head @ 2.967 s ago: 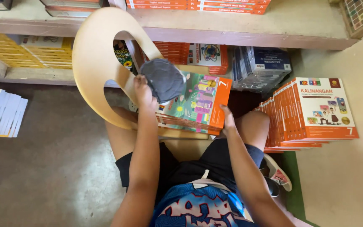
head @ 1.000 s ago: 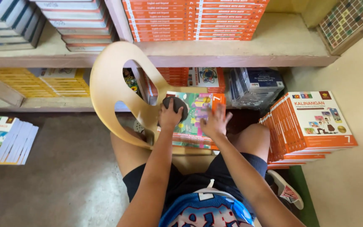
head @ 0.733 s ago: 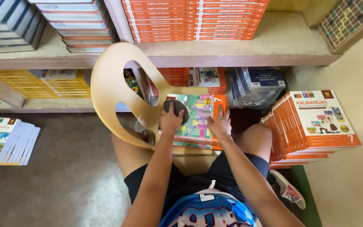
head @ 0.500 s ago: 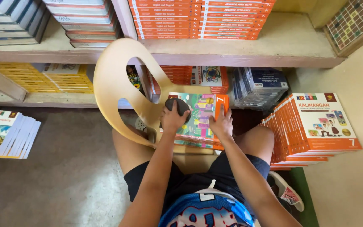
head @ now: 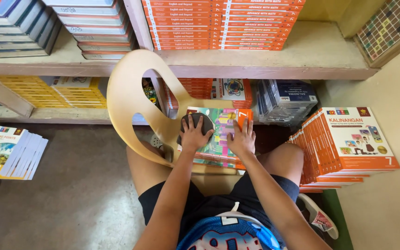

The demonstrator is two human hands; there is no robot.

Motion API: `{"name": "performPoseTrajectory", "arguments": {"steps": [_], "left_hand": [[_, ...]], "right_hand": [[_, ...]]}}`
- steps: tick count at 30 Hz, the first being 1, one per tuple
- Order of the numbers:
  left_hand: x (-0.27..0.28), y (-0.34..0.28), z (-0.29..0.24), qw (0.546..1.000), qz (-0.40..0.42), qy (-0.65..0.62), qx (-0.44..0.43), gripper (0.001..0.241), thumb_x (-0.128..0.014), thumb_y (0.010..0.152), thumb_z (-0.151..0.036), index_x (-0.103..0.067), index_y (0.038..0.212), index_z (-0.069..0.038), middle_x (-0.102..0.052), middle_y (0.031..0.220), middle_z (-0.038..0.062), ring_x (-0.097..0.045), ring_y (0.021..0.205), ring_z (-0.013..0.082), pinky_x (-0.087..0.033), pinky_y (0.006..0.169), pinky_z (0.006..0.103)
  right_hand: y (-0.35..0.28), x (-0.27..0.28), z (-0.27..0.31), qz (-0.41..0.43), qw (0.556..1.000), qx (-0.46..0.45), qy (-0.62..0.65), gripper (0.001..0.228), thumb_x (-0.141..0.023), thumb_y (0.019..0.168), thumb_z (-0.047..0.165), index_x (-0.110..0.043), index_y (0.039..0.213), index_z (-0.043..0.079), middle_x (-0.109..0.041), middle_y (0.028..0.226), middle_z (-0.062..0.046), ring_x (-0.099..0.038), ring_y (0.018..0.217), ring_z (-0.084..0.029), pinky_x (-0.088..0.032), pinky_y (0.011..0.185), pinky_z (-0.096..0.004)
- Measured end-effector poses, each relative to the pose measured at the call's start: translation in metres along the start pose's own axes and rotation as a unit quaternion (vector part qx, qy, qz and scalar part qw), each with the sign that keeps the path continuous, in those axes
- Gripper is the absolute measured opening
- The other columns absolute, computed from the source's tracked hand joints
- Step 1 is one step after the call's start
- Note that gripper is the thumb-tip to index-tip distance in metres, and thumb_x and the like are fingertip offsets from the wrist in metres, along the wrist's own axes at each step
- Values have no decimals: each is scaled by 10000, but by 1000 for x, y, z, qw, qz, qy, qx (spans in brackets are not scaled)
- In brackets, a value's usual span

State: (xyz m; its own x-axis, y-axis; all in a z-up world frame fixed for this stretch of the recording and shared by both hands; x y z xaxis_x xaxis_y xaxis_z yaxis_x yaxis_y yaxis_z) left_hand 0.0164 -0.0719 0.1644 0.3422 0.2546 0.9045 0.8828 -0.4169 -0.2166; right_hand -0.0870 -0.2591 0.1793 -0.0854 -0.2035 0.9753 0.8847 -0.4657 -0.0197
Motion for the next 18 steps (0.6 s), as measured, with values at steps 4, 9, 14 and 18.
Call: {"name": "performPoseTrajectory", "arguments": {"steps": [4, 9, 14, 18], "left_hand": [[2, 1, -1, 1000, -7, -7, -8, 898, -338, 910, -822, -195, 1650, -333, -79, 1716, 193, -52, 1566, 465, -208, 1137, 751], [5, -3, -3, 1000, 5, -8, -1, 881, -317, 934, -805, -187, 1657, -319, -75, 1719, 186, -35, 1569, 461, -153, 1158, 739], [21, -20, -13, 999, 23, 33, 9, 880, -299, 926, -786, -185, 1654, -306, -77, 1722, 188, -28, 1573, 452, -68, 1186, 728], [16, -15, -10, 999, 27, 27, 9, 881, -297, 924, -787, -172, 1655, -310, -57, 1722, 183, -14, 1574, 450, -81, 1211, 692]], "right_hand": [[-2, 5, 2, -6, 1000, 1, 2, 687, -461, 936, 525, -367, 1582, 311, -182, 1692, -184, -90, 1583, -374, -303, 1182, -559], [1, -2, 1, -26, 1000, 9, -6, 697, -475, 920, 509, -378, 1576, 294, -199, 1685, -187, -83, 1583, -385, -228, 1211, -600], [0, -3, 6, -45, 998, 33, -23, 687, -496, 910, 485, -427, 1557, 268, -267, 1668, -183, -75, 1586, -390, -61, 1215, -677], [2, -7, 11, -57, 995, 80, -5, 647, -518, 908, 474, -491, 1519, 264, -343, 1637, -160, -217, 1561, -346, -120, 1235, -633]]}}
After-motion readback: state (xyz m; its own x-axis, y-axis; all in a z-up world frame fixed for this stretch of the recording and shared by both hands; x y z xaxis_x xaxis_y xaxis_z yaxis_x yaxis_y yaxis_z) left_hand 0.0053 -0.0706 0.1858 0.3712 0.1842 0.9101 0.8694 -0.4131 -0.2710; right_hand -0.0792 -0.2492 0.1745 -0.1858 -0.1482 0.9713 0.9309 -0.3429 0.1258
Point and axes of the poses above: each hand's wrist, its own y-axis towards the middle knuckle, its own x-axis out of the back of the hand, z = x × y, the point moved 8 cm from there along y, towards the middle knuckle
